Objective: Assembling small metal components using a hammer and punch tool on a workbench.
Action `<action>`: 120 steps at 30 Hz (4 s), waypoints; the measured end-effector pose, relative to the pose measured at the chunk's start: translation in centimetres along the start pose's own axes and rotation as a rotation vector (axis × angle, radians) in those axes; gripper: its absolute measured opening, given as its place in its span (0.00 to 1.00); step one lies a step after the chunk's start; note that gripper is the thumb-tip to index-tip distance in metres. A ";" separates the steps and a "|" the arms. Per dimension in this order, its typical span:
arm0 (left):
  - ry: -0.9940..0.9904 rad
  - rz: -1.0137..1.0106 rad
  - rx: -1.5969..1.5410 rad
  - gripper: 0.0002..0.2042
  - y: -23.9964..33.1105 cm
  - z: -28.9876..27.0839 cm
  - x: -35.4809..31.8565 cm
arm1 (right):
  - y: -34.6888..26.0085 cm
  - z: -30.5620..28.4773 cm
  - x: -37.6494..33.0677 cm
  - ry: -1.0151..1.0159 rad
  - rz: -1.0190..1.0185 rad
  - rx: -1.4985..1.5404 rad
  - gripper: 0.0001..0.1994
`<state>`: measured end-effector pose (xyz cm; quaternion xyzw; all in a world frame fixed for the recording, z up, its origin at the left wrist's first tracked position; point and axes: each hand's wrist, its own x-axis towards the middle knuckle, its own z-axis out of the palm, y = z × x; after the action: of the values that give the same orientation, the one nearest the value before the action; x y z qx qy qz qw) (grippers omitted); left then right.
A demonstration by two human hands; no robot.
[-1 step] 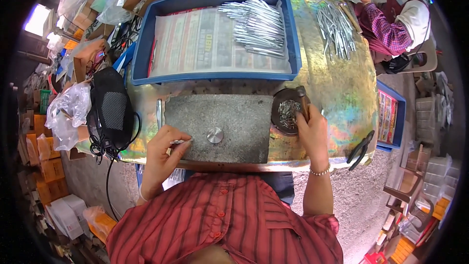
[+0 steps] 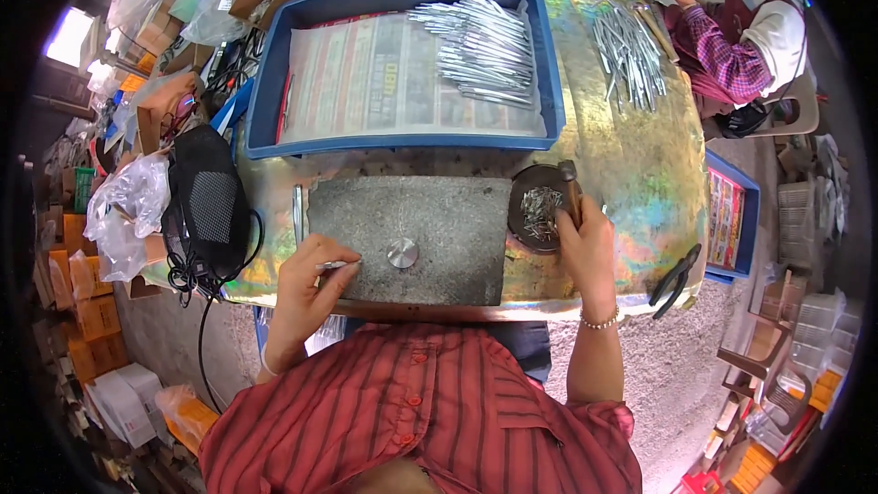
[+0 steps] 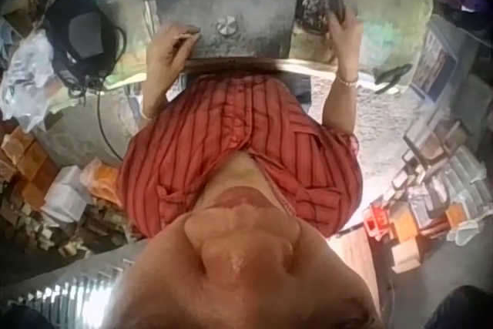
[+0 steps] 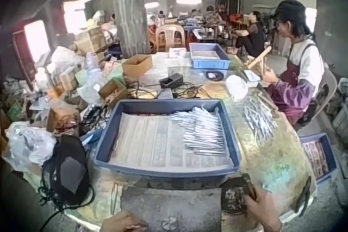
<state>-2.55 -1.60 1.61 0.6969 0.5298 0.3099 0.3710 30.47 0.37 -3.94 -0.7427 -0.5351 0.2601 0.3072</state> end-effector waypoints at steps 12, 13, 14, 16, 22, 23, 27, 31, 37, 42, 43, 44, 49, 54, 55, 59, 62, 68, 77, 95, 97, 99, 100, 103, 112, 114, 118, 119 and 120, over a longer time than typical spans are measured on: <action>-0.052 -0.081 -0.283 0.05 -2.7 1.1 -0.8 | -2.0 -0.7 -2.1 0.011 0.171 0.643 0.05; -0.044 -0.202 -0.488 0.06 -2.5 1.2 -1.0 | -2.7 -0.7 -2.5 0.006 0.171 0.640 0.05; -0.041 -0.207 -0.491 0.06 -2.1 1.2 -1.2 | -3.4 -0.4 -3.0 -0.024 0.169 0.717 0.05; -0.051 -0.320 -0.859 0.06 -1.2 1.4 -1.3 | -4.3 0.1 -3.9 -0.088 0.155 0.836 0.05; -0.139 -0.382 -1.313 0.06 -1.1 3.3 -0.6 | -8.3 2.5 -6.6 -0.356 0.131 1.044 0.09; -0.196 -0.365 -1.423 0.05 -1.2 3.7 -0.6 | -8.7 2.8 -7.1 -0.422 0.123 1.083 0.09; -0.216 -0.395 -1.601 0.06 -1.4 5.1 -0.8 | -10.6 3.8 -7.9 -0.507 0.155 1.089 0.09; -0.257 -0.480 -1.758 0.07 -1.3 5.8 -0.9 | -11.4 4.6 -8.3 -0.498 0.103 1.039 0.09; -0.278 -0.517 -1.817 0.08 -1.4 6.2 -1.2 | -11.2 4.8 -8.7 -0.500 0.060 1.014 0.06; -0.263 -0.525 -1.849 0.07 -1.0 6.3 -1.0 | -11.3 5.1 -8.7 -0.441 -0.012 0.904 0.07; -0.272 -0.516 -1.853 0.07 -1.0 6.3 -1.0 | -11.3 5.3 -8.8 -0.396 -0.042 0.859 0.08; -0.273 -0.518 -1.852 0.07 -1.0 6.3 -1.0 | -11.4 5.4 -8.8 -0.395 -0.040 0.860 0.08; -0.262 -0.551 -1.901 0.06 -1.3 6.6 -1.2 | -11.2 5.7 -8.9 -0.345 -0.088 0.804 0.06; -0.182 -0.548 -1.853 0.06 -1.0 6.8 -1.5 | -9.9 6.6 -9.2 -0.267 -0.244 0.646 0.05; -0.147 -0.526 -1.814 0.06 -0.9 6.7 -1.6 | -9.6 6.8 -9.3 -0.201 -0.342 0.549 0.05; -0.137 -0.490 -1.743 0.06 -1.5 6.7 -1.9 | -10.1 6.3 -9.3 -0.240 -0.382 0.379 0.06; -0.148 -0.522 -1.749 0.05 -1.4 6.0 -2.0 | -9.8 5.9 -8.9 -0.354 -0.258 0.562 0.15; -0.017 -0.425 -1.532 0.06 -2.2 4.7 -1.5 | -7.8 4.9 -8.1 -0.367 -0.086 0.716 0.17; -0.064 -0.221 -0.811 0.03 -1.8 4.5 0.2 | -6.1 5.8 -8.4 -0.349 -0.015 0.569 0.12; 0.043 -0.047 -0.380 0.02 -1.9 5.7 1.0 | -5.5 5.8 -8.2 -0.340 -0.023 0.529 0.09; 0.043 -0.054 -0.369 0.02 -1.8 5.8 0.9 | -5.6 5.7 -8.2 -0.339 -0.031 0.522 0.09; 0.043 -0.061 -0.357 0.02 -1.8 5.8 0.9 | -5.6 5.7 -8.2 -0.338 -0.039 0.516 0.09; 0.041 -0.055 -0.344 0.02 -1.7 5.7 0.9 | -5.6 5.8 -8.2 -0.334 -0.042 0.518 0.09; 0.030 -0.040 -0.305 0.02 -1.7 5.6 1.1 | -5.7 5.9 -8.2 -0.321 -0.058 0.525 0.09; 0.014 -0.095 -0.324 0.00 -1.3 5.6 1.3 | -5.8 5.9 -8.3 -0.280 -0.070 0.540 0.09; 0.013 -0.045 -0.261 0.01 -1.1 5.7 1.2 | -5.7 5.9 -8.3 -0.281 -0.077 0.535 0.09; 0.095 0.194 0.022 0.06 -1.3 6.6 0.6 | -5.7 6.0 -8.3 -0.281 -0.065 0.545 0.09; 0.155 0.326 0.160 0.08 -1.4 6.9 0.5 | -5.7 5.9 -8.3 -0.288 -0.067 0.540 0.09; 0.155 0.325 0.161 0.08 -1.1 6.9 0.5 | -5.8 5.9 -8.2 -0.288 -0.067 0.541 0.09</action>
<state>2.70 -2.27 -3.02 0.7748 0.4601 0.3752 0.2173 20.18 -5.07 -3.23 -0.5713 -0.5088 0.4854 0.4231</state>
